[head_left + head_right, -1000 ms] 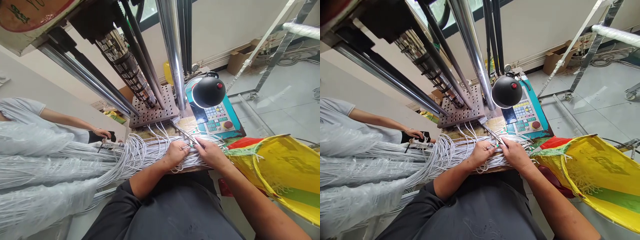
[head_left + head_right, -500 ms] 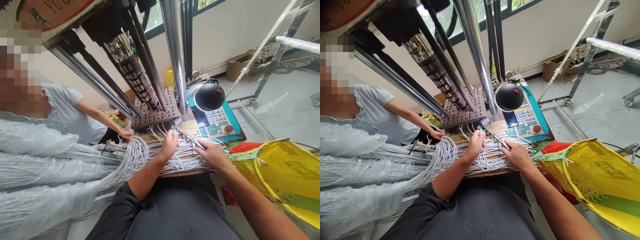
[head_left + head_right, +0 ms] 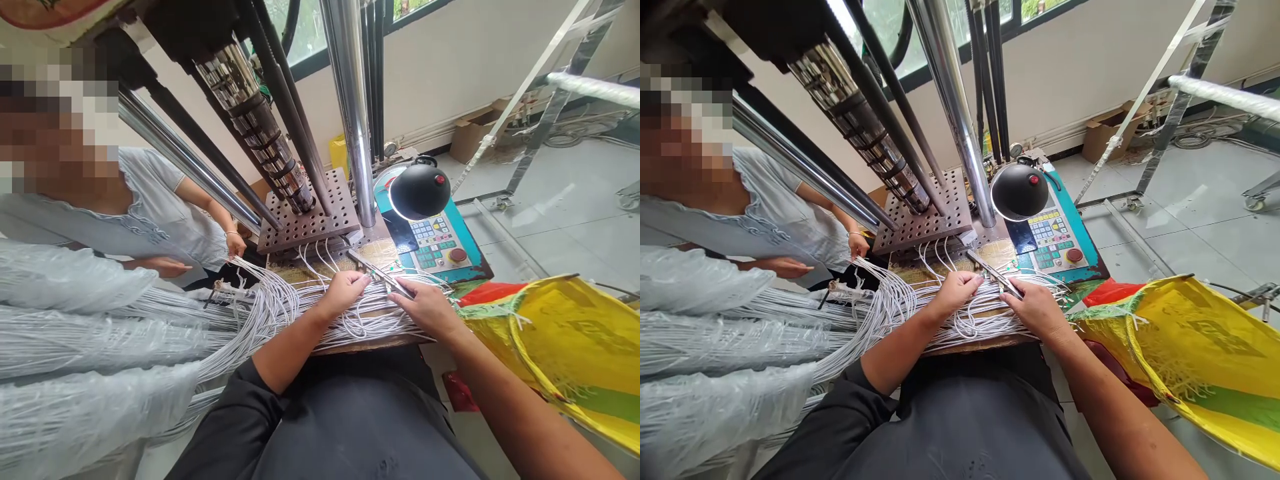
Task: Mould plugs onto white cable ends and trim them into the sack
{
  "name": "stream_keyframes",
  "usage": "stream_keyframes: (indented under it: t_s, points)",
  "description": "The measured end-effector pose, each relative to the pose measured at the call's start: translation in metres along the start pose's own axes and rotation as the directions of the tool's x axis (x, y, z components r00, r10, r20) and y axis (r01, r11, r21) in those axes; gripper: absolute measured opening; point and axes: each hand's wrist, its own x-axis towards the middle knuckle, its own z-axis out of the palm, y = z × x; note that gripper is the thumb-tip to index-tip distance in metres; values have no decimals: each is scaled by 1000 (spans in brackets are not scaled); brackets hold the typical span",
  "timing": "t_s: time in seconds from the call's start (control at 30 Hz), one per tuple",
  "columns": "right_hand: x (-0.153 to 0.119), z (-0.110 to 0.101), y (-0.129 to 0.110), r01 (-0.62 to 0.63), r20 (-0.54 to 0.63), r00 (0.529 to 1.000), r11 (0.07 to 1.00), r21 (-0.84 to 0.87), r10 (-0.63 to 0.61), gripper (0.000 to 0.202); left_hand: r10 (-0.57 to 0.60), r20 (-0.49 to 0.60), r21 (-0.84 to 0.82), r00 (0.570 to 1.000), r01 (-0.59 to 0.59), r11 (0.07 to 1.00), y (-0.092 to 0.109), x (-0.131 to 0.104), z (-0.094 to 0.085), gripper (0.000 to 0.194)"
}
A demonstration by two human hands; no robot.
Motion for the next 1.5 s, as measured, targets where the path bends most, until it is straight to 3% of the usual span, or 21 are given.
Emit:
stream_keyframes:
  t_s: [0.07,0.17,0.43,0.63,0.9,1.2,1.33,1.5]
  points:
    - [0,1,1,2,5,1000,1000,20,-3,48,134,65,215,989,-145,966,-7,0,3,42]
    - [0,2,3,-5,0,1000,999,34,5,49,239,138,391,961,-275,878,-11,0,4,38]
    - [3,3,8,-20,-12,1000,999,34,20,49,220,195,569,956,-294,768,-6,2,8,33]
    - [5,6,15,-7,-13,1000,1000,26,7,50,172,225,583,959,-274,765,-2,6,6,34]
    - [5,5,15,25,-43,999,1000,-3,-25,49,165,187,629,968,-247,737,1,4,11,37]
    - [4,3,12,89,-65,994,996,-31,-90,42,107,132,570,985,-164,805,5,4,14,37]
    - [4,2,12,69,-45,997,997,-18,-70,43,135,140,495,981,-187,848,10,5,8,37]
    - [3,0,12,38,-23,999,999,-19,-39,48,122,-46,334,991,-100,937,13,17,-9,36]
